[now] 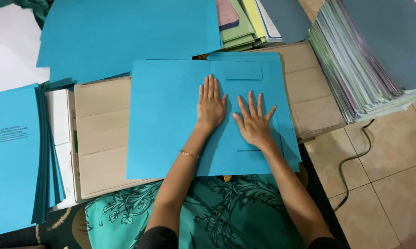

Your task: The person folds light blue paper sheets in half by hand on a flat surface. They smooth the crease with both hands, then place the folded sheet onto a stack. This process is repeated for multiple sheets.

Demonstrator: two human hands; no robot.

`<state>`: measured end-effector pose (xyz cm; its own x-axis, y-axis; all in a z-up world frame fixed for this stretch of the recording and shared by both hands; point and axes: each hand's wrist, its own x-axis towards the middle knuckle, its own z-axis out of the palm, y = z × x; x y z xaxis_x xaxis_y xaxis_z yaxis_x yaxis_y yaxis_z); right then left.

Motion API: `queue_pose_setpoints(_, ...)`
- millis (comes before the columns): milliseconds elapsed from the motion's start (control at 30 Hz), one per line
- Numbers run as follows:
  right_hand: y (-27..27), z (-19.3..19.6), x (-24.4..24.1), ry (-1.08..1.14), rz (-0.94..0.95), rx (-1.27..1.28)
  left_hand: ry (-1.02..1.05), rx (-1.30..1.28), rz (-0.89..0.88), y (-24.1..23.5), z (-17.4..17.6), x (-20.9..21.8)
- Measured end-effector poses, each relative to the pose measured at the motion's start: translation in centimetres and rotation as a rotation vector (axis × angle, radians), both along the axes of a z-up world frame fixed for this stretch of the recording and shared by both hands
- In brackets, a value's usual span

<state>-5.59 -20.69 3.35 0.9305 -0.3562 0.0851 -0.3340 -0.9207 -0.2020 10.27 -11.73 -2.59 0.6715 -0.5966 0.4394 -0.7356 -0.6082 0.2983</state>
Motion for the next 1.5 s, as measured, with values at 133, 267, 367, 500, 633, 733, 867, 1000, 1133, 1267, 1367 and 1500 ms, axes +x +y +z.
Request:
queue_pose_setpoints(133,0.4,-0.2,-0.3,-0.068,0.013,-0.003,0.037,0.065,0.012,-2.1,0.0,2.2)
queue_pose_setpoints(267,0.1,-0.1,0.0,-0.084,-0.001,-0.067,0.1,0.073,0.052,-3.4,1.0,3.1)
queue_pose_setpoints(367,-0.6,-0.7,1.1,-0.067,0.01,-0.069,0.147,0.076,0.073,-3.3,1.2,3.2)
queue_pose_setpoints(500,-1.8,-1.0,3.3,-0.08,0.06,-0.052,0.183,0.113,0.085,-3.3,1.0,3.3)
queue_pose_setpoints(633,-1.4,0.3,4.6,-0.09,0.042,0.035,0.186,0.084,0.099,-3.3,0.6,3.2)
queue_pose_setpoints(733,-1.3,0.9,4.7,-0.054,0.016,0.055,0.178,0.073,0.099,-3.5,0.2,3.1)
queue_pose_setpoints(867,-1.2,1.4,5.3,-0.089,0.033,0.047,0.155,0.075,0.106,-3.5,-0.1,3.2)
queue_pose_setpoints(1000,-2.6,0.8,7.8,-0.206,0.028,0.018,0.166,0.079,0.105,-3.6,-0.1,3.2)
queue_pose_setpoints(1133,-4.8,-0.7,10.9,-0.2,-0.004,0.012,0.149,0.061,0.116,-3.5,0.0,3.1)
queue_pose_setpoints(1267,-6.9,-2.9,13.6,-0.189,-0.008,-0.007,0.162,0.069,0.106,-3.5,0.0,3.3)
queue_pose_setpoints(1367,-7.9,-3.6,14.8,-0.214,-0.015,-0.028,0.172,0.101,0.104,-3.5,0.0,3.1)
queue_pose_setpoints(1500,-8.3,-3.3,16.0,-0.213,-0.054,-0.035,0.177,0.128,0.106,-3.5,0.3,3.0)
